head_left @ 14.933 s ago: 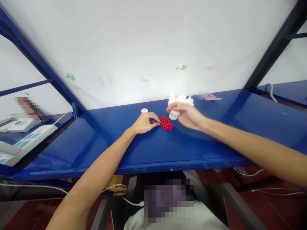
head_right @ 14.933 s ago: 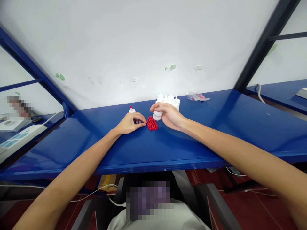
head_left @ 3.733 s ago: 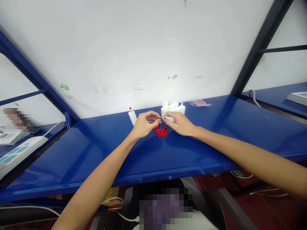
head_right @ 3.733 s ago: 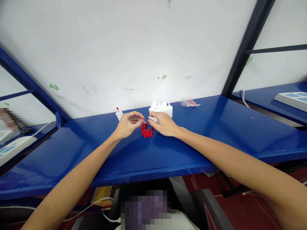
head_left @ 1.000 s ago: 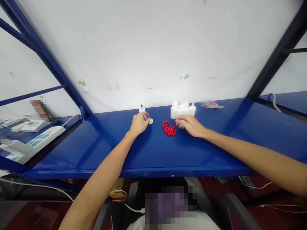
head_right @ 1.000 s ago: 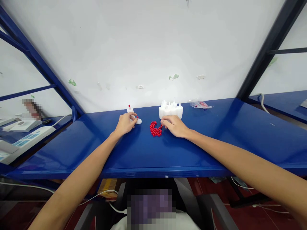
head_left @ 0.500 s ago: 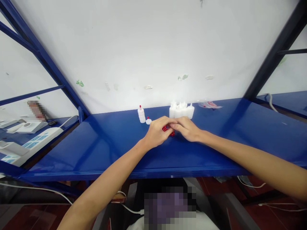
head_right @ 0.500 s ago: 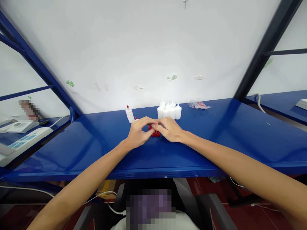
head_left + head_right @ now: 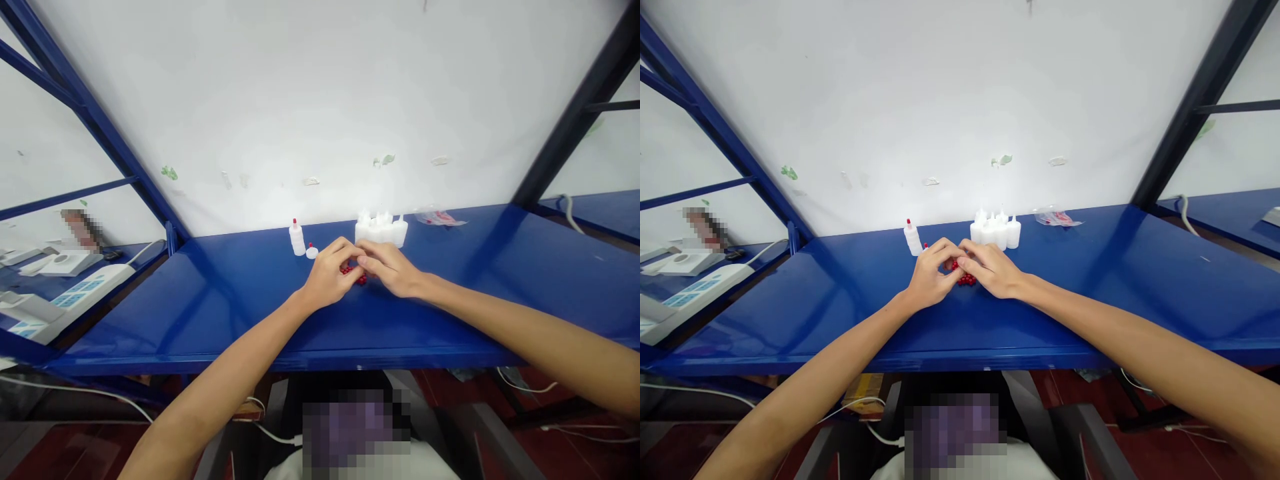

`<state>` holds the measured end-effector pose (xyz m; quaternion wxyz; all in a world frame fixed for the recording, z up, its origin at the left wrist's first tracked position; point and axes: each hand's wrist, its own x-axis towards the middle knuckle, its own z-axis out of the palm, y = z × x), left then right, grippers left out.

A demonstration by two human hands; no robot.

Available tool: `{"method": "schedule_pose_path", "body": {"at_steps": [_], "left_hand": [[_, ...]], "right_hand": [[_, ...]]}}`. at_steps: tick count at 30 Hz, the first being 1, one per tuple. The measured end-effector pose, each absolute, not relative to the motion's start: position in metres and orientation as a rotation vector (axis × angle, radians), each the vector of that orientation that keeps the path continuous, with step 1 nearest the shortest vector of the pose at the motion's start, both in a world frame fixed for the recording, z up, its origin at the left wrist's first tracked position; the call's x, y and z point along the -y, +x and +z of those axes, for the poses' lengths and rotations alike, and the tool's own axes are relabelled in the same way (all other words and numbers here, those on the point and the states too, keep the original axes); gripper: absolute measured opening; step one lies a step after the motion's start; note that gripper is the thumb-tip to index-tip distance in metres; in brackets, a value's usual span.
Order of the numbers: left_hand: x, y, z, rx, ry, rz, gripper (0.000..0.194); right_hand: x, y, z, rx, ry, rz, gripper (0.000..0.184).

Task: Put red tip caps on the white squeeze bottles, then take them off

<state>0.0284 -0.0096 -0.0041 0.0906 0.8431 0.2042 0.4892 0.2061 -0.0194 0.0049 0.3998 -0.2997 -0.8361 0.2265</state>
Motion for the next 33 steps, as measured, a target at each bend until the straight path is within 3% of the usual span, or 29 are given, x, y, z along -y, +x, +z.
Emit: {"method": "schedule_pose_path", "body": {"at_steps": [8,15,20,25,29,33], "left_hand": [[-0.029,-0.009,0.007,-1.159,1.93,1.698,0.023],[-0.055,-0.037,-0.005,-1.601,2.194,1.353,0.027],[-0.06,-0.037,-0.013,-1.669,2.261,1.24,0.026],[-0.047,-0.027,-0.006,-1.533,2.369,1.212,0.028],[-0.031,0.001,0.013,-1.291,2.715,0.942,0.045],[-0.028,0.036,0.032,-1.313,2.937,0.358,0.049]], "right_hand": [[0.006,0.217,0.008,1.882,-0.955,0.749,0.035],[0.002,0.216,0.004,1.768,-1.009,0.916,0.028],[-0.003,0.221,0.002,1.642,-1.01,0.971,0.024],[-0.006,0.227,0.009,1.722,-1.148,0.894,0.035],[-0.003,0.227,0.018,1.75,-1.247,0.861,0.03],[-0.001,0.23,0.025,1.775,-1.214,0.834,0.024]]}}
